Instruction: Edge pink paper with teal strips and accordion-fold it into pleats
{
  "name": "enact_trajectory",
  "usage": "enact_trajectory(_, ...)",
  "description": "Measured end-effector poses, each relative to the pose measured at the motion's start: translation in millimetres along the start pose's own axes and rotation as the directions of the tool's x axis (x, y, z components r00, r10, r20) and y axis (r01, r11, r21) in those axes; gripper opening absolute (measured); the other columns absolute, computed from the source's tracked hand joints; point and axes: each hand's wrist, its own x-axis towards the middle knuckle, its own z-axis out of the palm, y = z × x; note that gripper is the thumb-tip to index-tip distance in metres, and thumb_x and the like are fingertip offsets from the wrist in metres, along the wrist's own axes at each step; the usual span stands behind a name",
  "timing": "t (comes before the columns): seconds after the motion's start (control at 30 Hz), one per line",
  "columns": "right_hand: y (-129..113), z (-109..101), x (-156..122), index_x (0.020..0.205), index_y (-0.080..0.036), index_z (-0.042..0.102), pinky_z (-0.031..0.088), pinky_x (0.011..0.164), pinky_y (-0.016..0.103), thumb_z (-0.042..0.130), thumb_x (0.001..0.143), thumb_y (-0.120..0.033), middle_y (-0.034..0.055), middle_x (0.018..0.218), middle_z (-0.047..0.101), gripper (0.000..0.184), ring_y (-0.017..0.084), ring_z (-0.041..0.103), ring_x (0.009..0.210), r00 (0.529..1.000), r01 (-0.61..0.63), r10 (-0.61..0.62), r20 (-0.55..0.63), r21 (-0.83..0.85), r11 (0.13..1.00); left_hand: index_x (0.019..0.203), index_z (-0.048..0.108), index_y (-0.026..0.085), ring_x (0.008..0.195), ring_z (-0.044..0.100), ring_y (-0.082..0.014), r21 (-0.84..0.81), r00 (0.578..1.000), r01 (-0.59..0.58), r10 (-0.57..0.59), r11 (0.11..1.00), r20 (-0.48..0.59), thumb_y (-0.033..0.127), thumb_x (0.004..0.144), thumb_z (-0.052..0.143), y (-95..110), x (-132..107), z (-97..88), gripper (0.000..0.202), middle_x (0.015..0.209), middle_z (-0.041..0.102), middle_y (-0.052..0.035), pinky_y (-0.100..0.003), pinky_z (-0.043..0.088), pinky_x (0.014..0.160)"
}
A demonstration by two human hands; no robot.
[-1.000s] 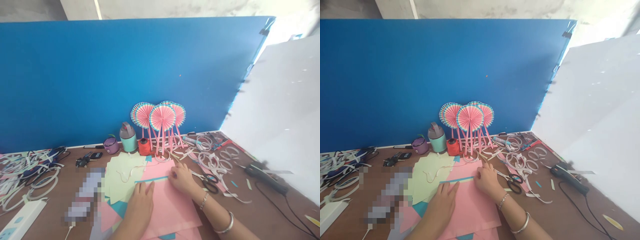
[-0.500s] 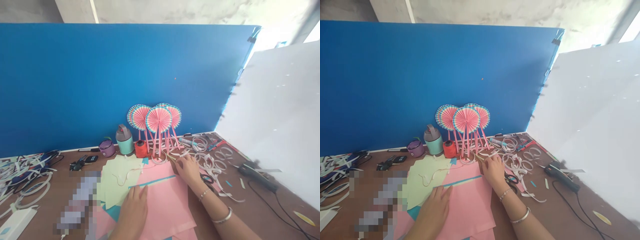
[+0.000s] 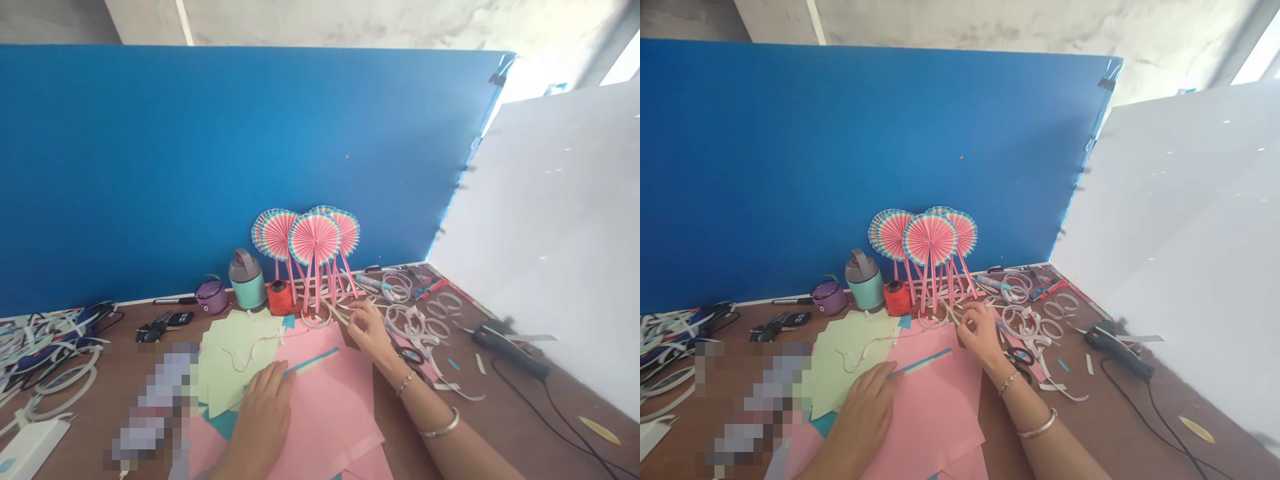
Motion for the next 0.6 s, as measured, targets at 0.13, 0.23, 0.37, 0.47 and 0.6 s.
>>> enact_trajectory(0.13,-20.2,-4.3,-6.2,0.056,-0.020,0.039,0.037,0.083,0.036,0.044,0.067,-0.019,0.0072,0.105,0.060,0.012,0.023,0.050,0.099,0.986,-0.051,-0.006,0.168,0.336,0.940,0.136,0.038,0.023,0.130,0.037,-0.0195,-0.101,0.968,-0.250,0.249,0.963,-0.027,0.008,0.083,0.035,-0.8,0.4,8.2,0.056,0.143,0.042,-0.0035,-0.042,0.034,0.107)
enact_trajectory(0.23,-36.4,-7.0,-11.2,0.058,-0.020,0.035,0.039,0.074,0.031,0.045,0.070,-0.024,0.0061,0.086,0.062,0.016,0.020,0.053,0.084,0.954,-0.143,-0.017,0.299,0.505,0.851,0.129,0.046,0.023,0.124,0.043,-0.0198,-0.205,0.955,-0.295,0.297,0.933,-0.023,0.014,0.087,0.036,2.4,-0.6,-0.9,0.045,0.135,0.050,-0.0042,-0.042,0.035,0.105)
enact_trajectory(0.37,-49.1,-9.3,-14.7,0.058,-0.019,0.046,0.038,0.065,0.026,0.049,0.074,-0.031,0.0006,0.063,0.053,0.020,0.015,0.048,0.065,0.913,-0.217,0.001,0.409,0.481,0.849,0.093,0.063,0.020,0.093,0.055,-0.0193,-0.310,0.976,-0.206,0.220,0.928,0.009,0.012,0.087,0.034,8.0,-2.1,-17.7,0.030,0.099,0.064,-0.0055,-0.038,0.045,0.089)
enact_trajectory(0.47,-50.7,-8.2,-16.4,0.059,-0.017,0.054,0.038,0.066,0.025,0.046,0.078,-0.028,0.0006,0.064,0.054,0.023,0.014,0.049,0.066,0.871,-0.204,-0.025,0.491,0.407,0.890,0.094,0.062,0.020,0.086,0.052,-0.0193,-0.318,0.978,-0.180,0.205,0.931,0.044,0.010,0.086,0.036,9.4,-2.8,-18.9,0.029,0.094,0.062,-0.0052,-0.035,0.046,0.081)
enact_trajectory(0.6,-45.8,-1.9,-19.0,0.063,-0.016,0.057,0.038,0.062,0.023,0.050,0.073,-0.018,-0.0015,0.064,0.054,0.012,0.012,0.048,0.063,0.814,-0.157,-0.047,0.579,0.298,0.941,0.122,0.049,0.024,0.100,0.047,-0.0207,-0.272,0.970,-0.210,0.236,0.939,0.064,0.007,0.080,0.041,8.3,-2.4,-12.4,0.046,0.130,0.051,-0.0043,-0.036,0.041,0.089)
